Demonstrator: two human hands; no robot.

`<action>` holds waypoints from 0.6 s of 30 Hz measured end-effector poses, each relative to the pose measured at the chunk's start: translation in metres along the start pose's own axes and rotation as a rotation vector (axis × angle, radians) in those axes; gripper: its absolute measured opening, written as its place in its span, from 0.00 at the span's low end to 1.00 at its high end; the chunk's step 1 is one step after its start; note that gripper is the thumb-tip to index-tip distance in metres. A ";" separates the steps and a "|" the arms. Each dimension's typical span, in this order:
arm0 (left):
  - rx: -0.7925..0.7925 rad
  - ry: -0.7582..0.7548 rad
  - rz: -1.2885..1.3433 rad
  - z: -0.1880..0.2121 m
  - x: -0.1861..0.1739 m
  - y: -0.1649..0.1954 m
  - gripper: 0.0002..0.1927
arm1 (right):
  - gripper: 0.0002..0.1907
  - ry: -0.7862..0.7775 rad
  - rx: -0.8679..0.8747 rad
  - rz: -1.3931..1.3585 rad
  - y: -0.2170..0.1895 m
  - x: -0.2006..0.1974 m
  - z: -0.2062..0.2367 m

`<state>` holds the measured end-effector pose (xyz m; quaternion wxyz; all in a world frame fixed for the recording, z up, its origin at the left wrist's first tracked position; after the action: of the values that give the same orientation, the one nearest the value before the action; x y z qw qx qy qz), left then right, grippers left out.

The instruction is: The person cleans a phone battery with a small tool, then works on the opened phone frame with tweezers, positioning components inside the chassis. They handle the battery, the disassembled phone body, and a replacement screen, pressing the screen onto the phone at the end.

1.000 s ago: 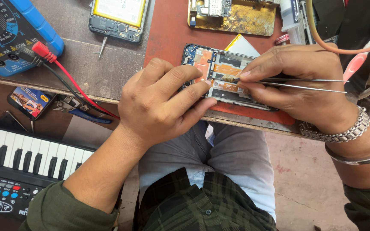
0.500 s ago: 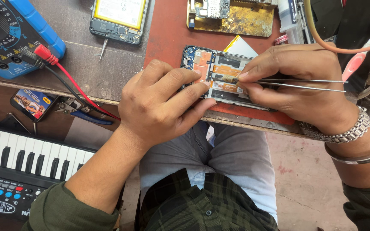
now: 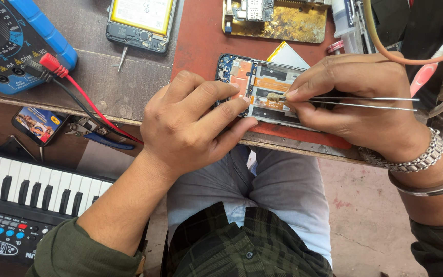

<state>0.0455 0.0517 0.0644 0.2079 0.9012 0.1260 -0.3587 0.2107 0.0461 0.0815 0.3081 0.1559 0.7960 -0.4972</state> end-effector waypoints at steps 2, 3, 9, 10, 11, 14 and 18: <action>0.003 0.002 0.001 0.000 0.000 0.000 0.12 | 0.08 0.005 0.016 0.001 0.001 -0.001 0.001; 0.004 0.002 0.000 0.000 0.000 0.000 0.12 | 0.08 0.008 0.023 0.002 0.002 -0.001 0.001; 0.002 0.001 -0.002 0.000 0.000 0.000 0.12 | 0.09 -0.002 0.039 0.012 0.004 -0.001 0.003; 0.003 0.000 -0.003 0.000 0.000 0.000 0.12 | 0.08 -0.004 0.047 0.004 0.006 -0.001 0.004; 0.004 0.000 -0.004 0.000 0.000 0.000 0.12 | 0.08 -0.006 0.056 -0.005 0.007 -0.001 0.005; 0.006 -0.001 -0.006 0.000 0.000 0.000 0.12 | 0.08 -0.022 0.060 -0.032 0.011 0.000 0.009; 0.005 0.003 -0.006 0.000 0.000 0.000 0.12 | 0.08 -0.009 0.086 -0.054 0.017 0.000 0.015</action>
<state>0.0459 0.0515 0.0647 0.2046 0.9018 0.1282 -0.3583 0.2250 0.0408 0.0645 0.2912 0.1451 0.7762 -0.5400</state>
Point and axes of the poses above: each hand's wrist, its own z-axis away from the middle knuckle, its own x-axis out of the palm, y = z × x, the point moved 10 cm from there along -z, towards the middle knuckle, and after that the axes turned 1 degree about -x, right-handed, at the moved point
